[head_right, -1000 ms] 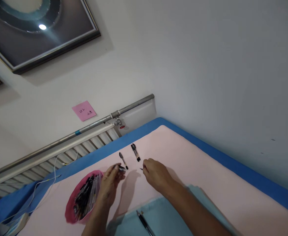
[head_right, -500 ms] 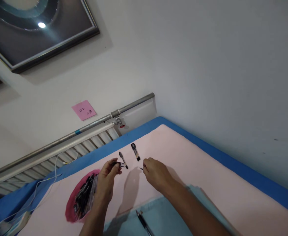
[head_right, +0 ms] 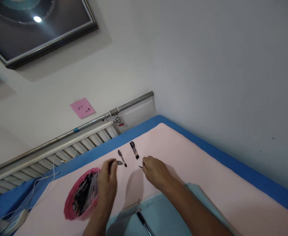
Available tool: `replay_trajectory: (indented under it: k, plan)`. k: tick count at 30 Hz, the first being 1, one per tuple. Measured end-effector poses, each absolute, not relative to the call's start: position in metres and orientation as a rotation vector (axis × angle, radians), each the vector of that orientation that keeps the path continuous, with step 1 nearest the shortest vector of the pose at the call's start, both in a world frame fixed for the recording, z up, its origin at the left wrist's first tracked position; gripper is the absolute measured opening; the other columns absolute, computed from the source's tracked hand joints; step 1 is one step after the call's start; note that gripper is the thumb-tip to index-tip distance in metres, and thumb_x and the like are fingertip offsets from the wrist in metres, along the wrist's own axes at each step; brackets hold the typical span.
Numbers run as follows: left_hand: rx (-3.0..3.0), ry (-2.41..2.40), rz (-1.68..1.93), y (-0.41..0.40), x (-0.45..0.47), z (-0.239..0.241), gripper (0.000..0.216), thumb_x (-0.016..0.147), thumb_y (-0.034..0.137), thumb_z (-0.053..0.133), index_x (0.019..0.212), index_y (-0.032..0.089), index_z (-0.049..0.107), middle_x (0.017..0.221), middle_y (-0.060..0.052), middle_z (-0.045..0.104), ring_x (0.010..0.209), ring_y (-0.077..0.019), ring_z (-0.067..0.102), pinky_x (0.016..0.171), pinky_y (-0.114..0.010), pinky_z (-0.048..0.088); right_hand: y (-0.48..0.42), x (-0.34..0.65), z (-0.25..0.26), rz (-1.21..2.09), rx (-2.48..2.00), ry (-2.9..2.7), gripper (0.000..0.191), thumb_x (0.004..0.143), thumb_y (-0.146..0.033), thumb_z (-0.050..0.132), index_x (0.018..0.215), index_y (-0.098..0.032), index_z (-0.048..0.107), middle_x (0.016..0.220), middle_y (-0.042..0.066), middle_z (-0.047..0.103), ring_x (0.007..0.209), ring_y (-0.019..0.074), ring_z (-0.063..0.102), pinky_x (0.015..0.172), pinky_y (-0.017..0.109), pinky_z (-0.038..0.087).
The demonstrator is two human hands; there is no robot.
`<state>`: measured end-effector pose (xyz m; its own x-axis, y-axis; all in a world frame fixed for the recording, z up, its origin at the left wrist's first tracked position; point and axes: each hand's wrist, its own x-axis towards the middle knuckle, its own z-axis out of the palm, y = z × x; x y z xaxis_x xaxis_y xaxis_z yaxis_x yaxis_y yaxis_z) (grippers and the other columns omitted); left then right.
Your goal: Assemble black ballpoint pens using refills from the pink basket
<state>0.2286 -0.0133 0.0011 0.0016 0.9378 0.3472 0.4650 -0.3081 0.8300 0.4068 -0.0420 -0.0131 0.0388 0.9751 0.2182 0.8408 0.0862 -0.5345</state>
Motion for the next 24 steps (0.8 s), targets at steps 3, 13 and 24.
replay_trajectory:
  k: [3, 13, 24]
  plan:
    - [1.754, 1.458, 1.154, -0.012, 0.228, -0.014, 0.016, 0.072, 0.032, 0.06, 0.061, 0.021, 0.057, 0.051, 0.0, 0.054, 0.053, -0.0167, 0.05, 0.056, -0.028, 0.038, -0.042, 0.407, -0.012, 0.309, -1.783, -1.831, 0.02, 0.084, -0.01, 0.042, 0.072, -0.017, 0.056, 0.074, 0.005, 0.061, 0.066, 0.0156, 0.054, 0.056, 0.025, 0.029]
    - [1.754, 1.454, 1.07, -0.008, 0.219, -0.015, 0.02, 0.077, 0.039, 0.053, 0.071, 0.021, 0.059, 0.054, 0.001, 0.054, 0.05, -0.0133, 0.048, 0.05, -0.024, 0.033, -0.041, 0.408, -0.013, 0.313, -1.803, -1.821, 0.021, 0.085, -0.011, 0.042, 0.071, -0.017, 0.055, 0.073, 0.005, 0.06, 0.063, 0.0154, 0.054, 0.054, 0.025, 0.027]
    - [1.898, 1.485, 0.995, -0.015, 0.226, -0.002, 0.015, 0.081, 0.033, 0.047, 0.072, 0.023, 0.055, 0.053, 0.002, 0.051, 0.05, -0.0146, 0.048, 0.052, -0.025, 0.032, -0.044, 0.407, -0.007, 0.325, -1.824, -1.835, 0.022, 0.086, -0.012, 0.041, 0.071, -0.017, 0.056, 0.073, 0.005, 0.06, 0.062, 0.0152, 0.053, 0.054, 0.025, 0.028]
